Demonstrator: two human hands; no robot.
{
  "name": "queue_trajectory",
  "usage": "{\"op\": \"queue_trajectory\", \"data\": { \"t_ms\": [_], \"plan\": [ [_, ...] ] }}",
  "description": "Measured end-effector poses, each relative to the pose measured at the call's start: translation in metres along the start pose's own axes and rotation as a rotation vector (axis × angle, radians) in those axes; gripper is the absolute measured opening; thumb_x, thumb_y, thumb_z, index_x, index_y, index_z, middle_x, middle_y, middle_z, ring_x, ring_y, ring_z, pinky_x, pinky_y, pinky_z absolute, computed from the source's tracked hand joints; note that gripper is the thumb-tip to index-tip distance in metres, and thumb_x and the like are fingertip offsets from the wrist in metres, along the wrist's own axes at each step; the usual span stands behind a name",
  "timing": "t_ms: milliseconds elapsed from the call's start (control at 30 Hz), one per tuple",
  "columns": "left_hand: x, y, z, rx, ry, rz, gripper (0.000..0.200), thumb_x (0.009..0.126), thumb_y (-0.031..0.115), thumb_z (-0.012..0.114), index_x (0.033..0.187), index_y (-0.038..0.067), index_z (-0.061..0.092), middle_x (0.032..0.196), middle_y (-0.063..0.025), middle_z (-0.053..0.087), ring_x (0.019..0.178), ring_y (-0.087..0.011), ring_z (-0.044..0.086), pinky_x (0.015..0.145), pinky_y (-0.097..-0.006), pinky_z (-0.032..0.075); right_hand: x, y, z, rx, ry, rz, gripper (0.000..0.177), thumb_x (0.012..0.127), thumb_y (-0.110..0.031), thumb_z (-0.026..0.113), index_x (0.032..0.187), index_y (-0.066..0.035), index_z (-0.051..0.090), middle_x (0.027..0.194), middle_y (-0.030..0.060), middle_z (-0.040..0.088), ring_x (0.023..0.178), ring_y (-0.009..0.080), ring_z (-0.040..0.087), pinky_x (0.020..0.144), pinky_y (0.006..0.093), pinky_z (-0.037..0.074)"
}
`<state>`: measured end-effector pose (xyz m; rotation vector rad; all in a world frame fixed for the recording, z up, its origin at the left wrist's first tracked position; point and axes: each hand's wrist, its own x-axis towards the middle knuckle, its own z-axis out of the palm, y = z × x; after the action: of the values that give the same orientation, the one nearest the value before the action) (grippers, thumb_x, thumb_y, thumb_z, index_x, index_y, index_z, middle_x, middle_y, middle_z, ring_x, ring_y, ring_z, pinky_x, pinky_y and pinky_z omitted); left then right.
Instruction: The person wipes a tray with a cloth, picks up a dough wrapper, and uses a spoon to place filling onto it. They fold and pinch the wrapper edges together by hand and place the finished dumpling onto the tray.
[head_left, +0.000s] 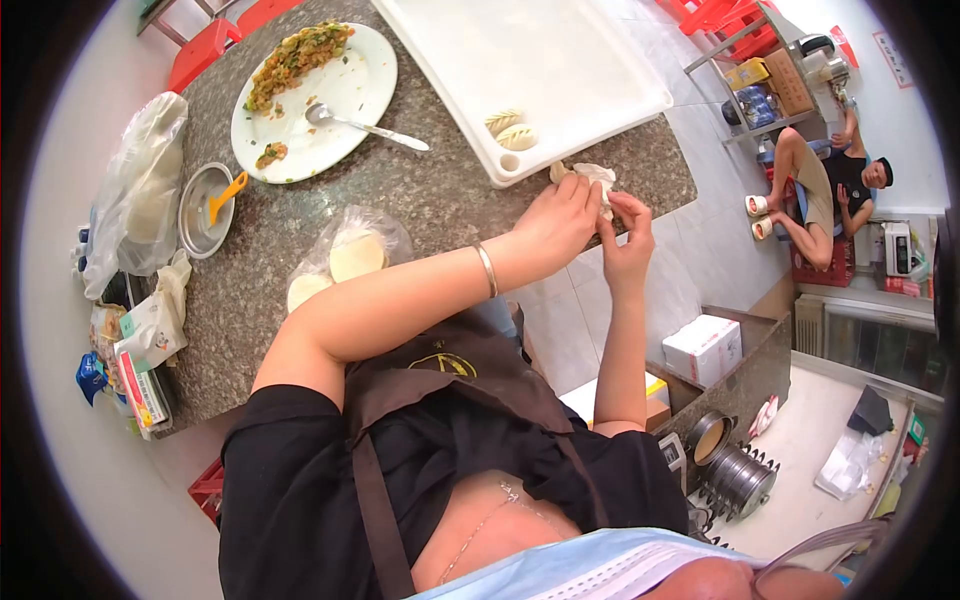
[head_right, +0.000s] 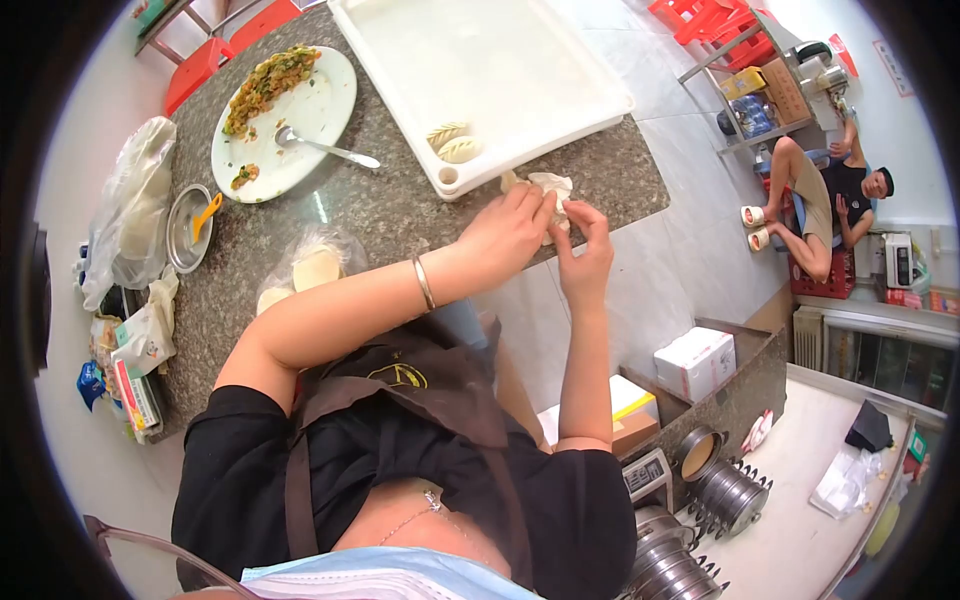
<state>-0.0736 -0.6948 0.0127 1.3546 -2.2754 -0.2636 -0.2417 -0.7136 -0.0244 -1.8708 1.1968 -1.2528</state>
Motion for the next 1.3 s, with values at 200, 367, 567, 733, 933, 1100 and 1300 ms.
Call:
{"op": "queue_trajectory", "data": {
  "t_ms": [200, 367, 567, 733, 933, 1100, 1300],
  "plan": [
    [0.014, -0.005, 0.005, 0.111, 0.010, 0.047, 0.029, 0.073, 0.007, 0.063, 0.100, -0.003, 0.058, 0.099, -0.0166, 0.060, 0.093, -0.0263, 0.060, 0.075, -0.0329, 0.054, -0.002, 0.004, 0.008, -0.327, 0.087, -0.190, 0.026, 0.080, 0.000, 0.068, 0.105, -0.006, 0.064, 0.109, 0.0103, 0.065, 0.103, 0.0264, 0.060, 0.090, 0.0362, 0.046],
    [0.018, -0.008, -0.003, 0.112, -0.101, 0.073, 0.012, 0.072, 0.007, 0.063, 0.083, 0.002, 0.062, 0.079, -0.0117, 0.064, 0.075, -0.0256, 0.065, 0.063, -0.0331, 0.055, -0.005, 0.010, 0.013, -0.242, 0.181, -0.158, 0.015, 0.078, -0.003, 0.071, 0.092, -0.007, 0.070, 0.097, 0.0038, 0.067, 0.096, 0.0245, 0.059, 0.090, 0.0370, 0.041],
    [-0.009, 0.007, -0.019, -0.113, 0.022, 0.050, 0.012, 0.073, 0.008, 0.065, 0.083, 0.003, 0.060, 0.092, -0.0121, 0.065, 0.089, -0.0249, 0.066, 0.071, -0.0343, 0.056, -0.009, 0.019, 0.008, -0.250, 0.148, -0.150, 0.015, 0.089, -0.008, 0.064, 0.100, -0.004, 0.073, 0.102, 0.0104, 0.067, 0.099, 0.0255, 0.059, 0.087, 0.0373, 0.046],
    [-0.089, 0.006, -0.088, -0.205, 0.213, 0.065, 0.017, 0.076, 0.011, 0.070, 0.089, 0.004, 0.061, 0.103, -0.0096, 0.064, 0.092, -0.0249, 0.065, 0.076, -0.0362, 0.055, -0.011, 0.000, 0.015, 0.128, 0.242, -0.017, 0.022, 0.097, -0.013, 0.056, 0.108, 0.001, 0.069, 0.108, 0.0130, 0.065, 0.103, 0.0223, 0.059, 0.091, 0.0360, 0.047],
    [-0.207, -0.043, -0.145, -0.023, 0.274, -0.469, 0.022, 0.080, 0.015, 0.072, 0.098, 0.004, 0.067, 0.106, -0.0093, 0.064, 0.099, -0.0284, 0.062, 0.082, -0.0375, 0.051, -0.020, -0.072, 0.048, 0.114, -0.006, -0.184, 0.020, 0.098, -0.011, 0.054, 0.103, 0.004, 0.067, 0.109, 0.0123, 0.064, 0.095, 0.0194, 0.061, 0.085, 0.0321, 0.050],
    [-0.232, -0.056, -0.132, 0.167, 0.275, -0.626, 0.027, 0.077, 0.016, 0.073, 0.102, 0.005, 0.066, 0.108, -0.0112, 0.062, 0.105, -0.0307, 0.057, 0.093, -0.0433, 0.044, -0.024, -0.157, 0.139, 0.176, -0.638, -0.557, 0.029, 0.083, -0.010, 0.066, 0.112, -0.010, 0.067, 0.112, 0.0092, 0.063, 0.107, 0.0283, 0.057, 0.096, 0.0426, 0.042],
    [-0.233, -0.063, -0.129, 0.064, 0.398, -0.598, 0.023, 0.075, 0.014, 0.072, 0.095, 0.005, 0.067, 0.104, -0.0094, 0.063, 0.104, -0.0291, 0.058, 0.092, -0.0418, 0.045, -0.007, -0.145, 0.185, -0.075, -0.646, -0.616, 0.029, 0.086, -0.017, 0.065, 0.114, -0.011, 0.064, 0.116, 0.0093, 0.063, 0.111, 0.0285, 0.057, 0.098, 0.0435, 0.039]
  ]
}}
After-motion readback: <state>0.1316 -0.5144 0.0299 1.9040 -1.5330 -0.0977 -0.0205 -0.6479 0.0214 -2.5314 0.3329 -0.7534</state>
